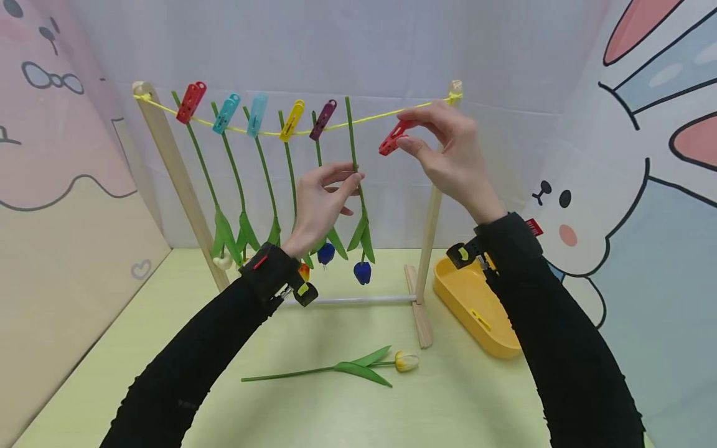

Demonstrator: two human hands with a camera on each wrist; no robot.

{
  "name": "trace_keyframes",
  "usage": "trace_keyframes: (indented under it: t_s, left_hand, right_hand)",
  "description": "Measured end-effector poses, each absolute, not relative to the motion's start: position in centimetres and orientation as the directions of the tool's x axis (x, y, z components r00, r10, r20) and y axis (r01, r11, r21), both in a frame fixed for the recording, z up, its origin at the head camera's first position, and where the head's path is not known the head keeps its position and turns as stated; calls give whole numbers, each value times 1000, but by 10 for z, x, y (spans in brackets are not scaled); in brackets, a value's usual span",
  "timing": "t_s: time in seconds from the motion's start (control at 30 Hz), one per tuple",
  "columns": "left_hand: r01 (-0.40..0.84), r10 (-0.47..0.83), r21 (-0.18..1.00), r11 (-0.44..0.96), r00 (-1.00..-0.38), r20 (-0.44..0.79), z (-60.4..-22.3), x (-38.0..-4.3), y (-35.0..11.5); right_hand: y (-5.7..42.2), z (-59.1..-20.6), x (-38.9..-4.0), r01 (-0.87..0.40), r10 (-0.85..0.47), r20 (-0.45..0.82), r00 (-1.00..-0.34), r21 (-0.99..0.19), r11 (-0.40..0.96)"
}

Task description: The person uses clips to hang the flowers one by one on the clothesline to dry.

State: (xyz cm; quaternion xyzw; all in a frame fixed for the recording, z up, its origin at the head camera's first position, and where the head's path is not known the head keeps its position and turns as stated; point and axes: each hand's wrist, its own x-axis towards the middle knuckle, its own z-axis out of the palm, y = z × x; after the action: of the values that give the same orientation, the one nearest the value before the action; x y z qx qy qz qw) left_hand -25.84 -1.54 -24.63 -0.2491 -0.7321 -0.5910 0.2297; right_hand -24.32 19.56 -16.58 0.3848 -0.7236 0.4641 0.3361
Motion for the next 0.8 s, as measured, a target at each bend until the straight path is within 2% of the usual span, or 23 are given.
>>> trace_keyframes:
  t_s: [0.1,0.5,0.8]
  left_hand:
    - [624,92,759,186,-780,619,-244,-260,-15]
    - [613,69,769,183,-788,612,-241,-260,-13]
    - [612,56,762,210,-786,616,-239,-259,-15]
  right_hand:
    - [186,-154,-245,-859,-250,837,-487,-406,312]
    - [157,-124,-254,-746,-257,748,-612,-439,501]
    - [150,-113,-260,-680,-184,690,-700,-565,467]
